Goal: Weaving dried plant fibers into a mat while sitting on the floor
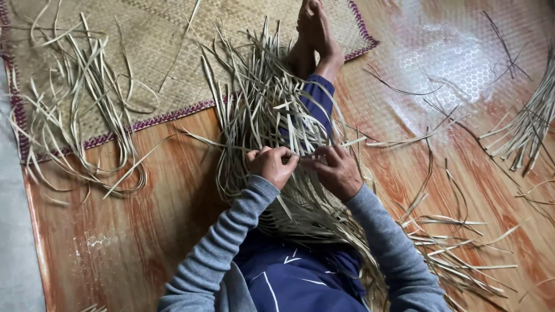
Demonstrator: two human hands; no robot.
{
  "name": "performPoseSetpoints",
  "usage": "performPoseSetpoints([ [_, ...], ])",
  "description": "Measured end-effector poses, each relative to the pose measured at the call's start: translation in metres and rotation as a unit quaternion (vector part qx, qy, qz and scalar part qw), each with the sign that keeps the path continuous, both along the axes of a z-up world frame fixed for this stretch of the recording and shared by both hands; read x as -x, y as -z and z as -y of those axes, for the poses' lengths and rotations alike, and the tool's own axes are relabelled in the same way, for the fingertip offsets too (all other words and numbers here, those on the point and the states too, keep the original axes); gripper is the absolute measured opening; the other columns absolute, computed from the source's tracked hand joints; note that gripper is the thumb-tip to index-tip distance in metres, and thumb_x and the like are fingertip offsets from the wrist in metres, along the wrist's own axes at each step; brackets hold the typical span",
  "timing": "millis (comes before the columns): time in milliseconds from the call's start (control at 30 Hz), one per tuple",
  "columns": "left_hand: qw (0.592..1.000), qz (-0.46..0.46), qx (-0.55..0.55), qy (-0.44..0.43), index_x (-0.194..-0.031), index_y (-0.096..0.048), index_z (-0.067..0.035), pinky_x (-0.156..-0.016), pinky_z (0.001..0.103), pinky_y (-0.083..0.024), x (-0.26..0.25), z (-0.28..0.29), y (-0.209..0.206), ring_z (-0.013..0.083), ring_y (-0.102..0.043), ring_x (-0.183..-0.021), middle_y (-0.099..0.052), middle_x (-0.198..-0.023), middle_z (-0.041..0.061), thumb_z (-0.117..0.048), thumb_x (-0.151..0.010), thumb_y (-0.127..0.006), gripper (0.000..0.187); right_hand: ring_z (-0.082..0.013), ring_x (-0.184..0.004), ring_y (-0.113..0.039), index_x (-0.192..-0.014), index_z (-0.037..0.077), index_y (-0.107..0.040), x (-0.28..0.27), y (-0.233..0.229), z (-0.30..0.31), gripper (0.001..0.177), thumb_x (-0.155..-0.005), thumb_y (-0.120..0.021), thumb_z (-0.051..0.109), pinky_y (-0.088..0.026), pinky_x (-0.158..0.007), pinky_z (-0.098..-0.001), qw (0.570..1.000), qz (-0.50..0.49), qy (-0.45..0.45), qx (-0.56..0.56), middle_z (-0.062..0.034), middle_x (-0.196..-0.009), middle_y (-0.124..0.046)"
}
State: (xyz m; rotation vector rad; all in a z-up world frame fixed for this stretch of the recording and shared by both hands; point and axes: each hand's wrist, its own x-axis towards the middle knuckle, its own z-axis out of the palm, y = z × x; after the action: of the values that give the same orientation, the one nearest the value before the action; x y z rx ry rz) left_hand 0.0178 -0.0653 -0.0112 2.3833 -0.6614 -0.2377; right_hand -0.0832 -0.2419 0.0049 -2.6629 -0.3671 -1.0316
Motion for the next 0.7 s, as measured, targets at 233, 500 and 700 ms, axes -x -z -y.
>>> performPoseSetpoints([
  [233,0.999,0.022,0.032,0.001,-0.081,-0.072,-0.031,-0.095,0.041,-0.046,0.002,0.004,0.011,0.0188,-0.07,-0.095,-0.074,-0.073,-0.011,-0.05,-0.079,-0.072,0.019,-0.0291,-0.087,-0.065,-0.098,0.017,-0.076,-0.009,0.002,0.012,0.018,-0.104,-0.06,0.018,-0.053,-0.077,-0.0367,0.996,-0.016,-0.081,-0.037,-0.0066,-0.098,-0.07],
  [500,0.994,0.104,0.021,0.026,-0.091,-0.07,-0.033,-0.101,0.043,-0.038,0.009,0.008,0.036,0.0135,-0.067,-0.099,-0.073,-0.084,-0.011,-0.036,-0.085,-0.069,0.007,-0.0438,-0.077,-0.062,-0.098,0.008,-0.074,-0.03,-0.054,0.01,0.012,-0.092,-0.072,0.017,-0.051,-0.07,-0.0496,0.934,-0.278,-0.079,-0.208,-0.0183,-0.081,-0.063],
  [700,0.999,-0.007,0.004,0.036,-0.092,-0.072,-0.034,-0.1,0.04,-0.039,0.0,0.003,0.036,0.016,-0.069,-0.099,-0.075,-0.086,-0.012,-0.037,-0.09,-0.064,0.008,-0.0337,-0.077,-0.068,-0.096,0.012,-0.076,-0.036,0.007,0.028,0.008,-0.089,-0.073,0.015,-0.055,-0.071,-0.0411,0.941,-0.199,-0.114,-0.251,-0.0103,-0.085,-0.068],
])
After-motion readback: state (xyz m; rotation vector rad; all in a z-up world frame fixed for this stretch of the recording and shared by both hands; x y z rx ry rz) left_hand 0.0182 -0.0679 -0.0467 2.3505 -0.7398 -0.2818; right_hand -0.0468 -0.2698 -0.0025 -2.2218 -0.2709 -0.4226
